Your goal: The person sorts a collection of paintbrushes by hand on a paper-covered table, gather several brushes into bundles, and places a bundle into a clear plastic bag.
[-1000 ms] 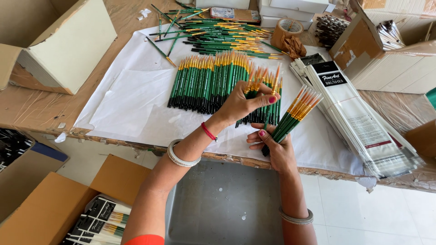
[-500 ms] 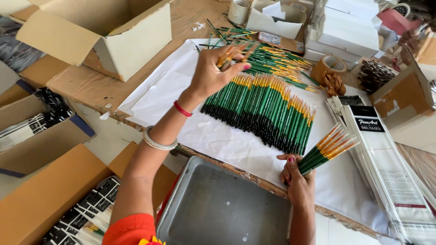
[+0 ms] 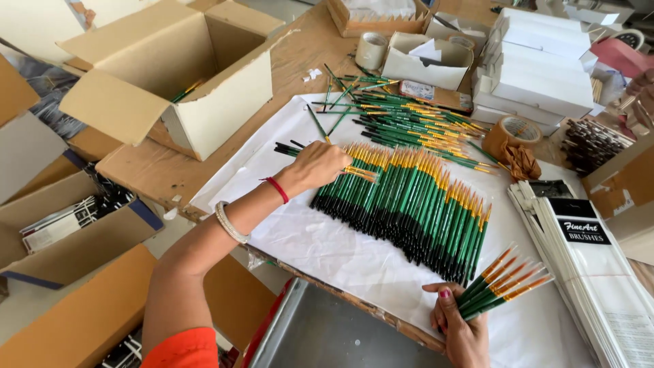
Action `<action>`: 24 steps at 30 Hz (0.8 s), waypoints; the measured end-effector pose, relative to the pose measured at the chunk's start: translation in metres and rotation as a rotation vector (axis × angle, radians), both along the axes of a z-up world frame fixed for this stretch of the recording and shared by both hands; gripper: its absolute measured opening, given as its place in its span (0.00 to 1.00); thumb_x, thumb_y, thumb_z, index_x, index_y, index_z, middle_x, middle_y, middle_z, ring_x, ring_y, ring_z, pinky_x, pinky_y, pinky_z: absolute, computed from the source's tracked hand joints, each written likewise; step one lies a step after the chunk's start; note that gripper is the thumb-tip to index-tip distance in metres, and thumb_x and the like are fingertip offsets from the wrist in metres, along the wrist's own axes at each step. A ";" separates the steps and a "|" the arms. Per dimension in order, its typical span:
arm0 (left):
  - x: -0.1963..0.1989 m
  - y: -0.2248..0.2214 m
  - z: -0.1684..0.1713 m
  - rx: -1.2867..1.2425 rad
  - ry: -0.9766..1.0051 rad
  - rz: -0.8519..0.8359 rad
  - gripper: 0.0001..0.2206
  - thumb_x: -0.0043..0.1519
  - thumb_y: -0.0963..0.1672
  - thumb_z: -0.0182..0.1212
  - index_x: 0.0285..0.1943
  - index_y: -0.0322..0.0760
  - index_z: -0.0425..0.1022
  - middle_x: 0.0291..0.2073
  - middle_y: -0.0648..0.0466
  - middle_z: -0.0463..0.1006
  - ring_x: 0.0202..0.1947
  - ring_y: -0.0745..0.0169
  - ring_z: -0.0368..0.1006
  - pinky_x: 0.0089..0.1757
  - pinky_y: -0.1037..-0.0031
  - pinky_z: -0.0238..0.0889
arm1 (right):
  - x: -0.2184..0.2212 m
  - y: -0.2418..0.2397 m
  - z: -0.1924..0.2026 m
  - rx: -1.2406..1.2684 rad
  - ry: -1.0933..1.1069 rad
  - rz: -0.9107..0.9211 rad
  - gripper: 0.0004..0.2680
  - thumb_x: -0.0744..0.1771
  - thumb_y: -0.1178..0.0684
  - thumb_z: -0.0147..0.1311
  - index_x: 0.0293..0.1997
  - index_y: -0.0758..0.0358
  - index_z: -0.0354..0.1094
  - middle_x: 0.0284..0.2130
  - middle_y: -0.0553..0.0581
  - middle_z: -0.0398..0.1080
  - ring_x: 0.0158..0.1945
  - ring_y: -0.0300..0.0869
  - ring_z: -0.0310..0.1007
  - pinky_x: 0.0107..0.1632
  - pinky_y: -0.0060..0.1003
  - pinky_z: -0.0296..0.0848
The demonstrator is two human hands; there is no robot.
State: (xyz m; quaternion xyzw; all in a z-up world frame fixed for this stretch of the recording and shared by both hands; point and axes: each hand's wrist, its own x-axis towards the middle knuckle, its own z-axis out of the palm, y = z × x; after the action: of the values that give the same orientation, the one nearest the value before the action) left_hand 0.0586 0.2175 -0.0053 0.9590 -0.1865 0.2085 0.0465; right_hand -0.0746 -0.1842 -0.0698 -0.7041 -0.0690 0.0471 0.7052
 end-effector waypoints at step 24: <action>-0.044 -0.228 0.035 -1.578 0.915 -0.906 0.24 0.73 0.56 0.51 0.52 0.31 0.79 0.27 0.64 0.67 0.24 0.78 0.58 0.26 0.79 0.52 | 0.003 0.005 -0.006 0.265 -0.244 -0.244 0.11 0.75 0.52 0.43 0.49 0.74 0.64 0.32 0.59 0.69 0.30 0.41 0.68 0.36 0.36 0.71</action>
State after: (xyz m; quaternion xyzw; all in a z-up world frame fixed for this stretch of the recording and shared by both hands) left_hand 0.0147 -0.0103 0.0295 0.4817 -0.3058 -0.1518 0.8071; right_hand -0.0717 -0.1790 -0.0761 -0.6087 -0.0736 -0.1339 0.7786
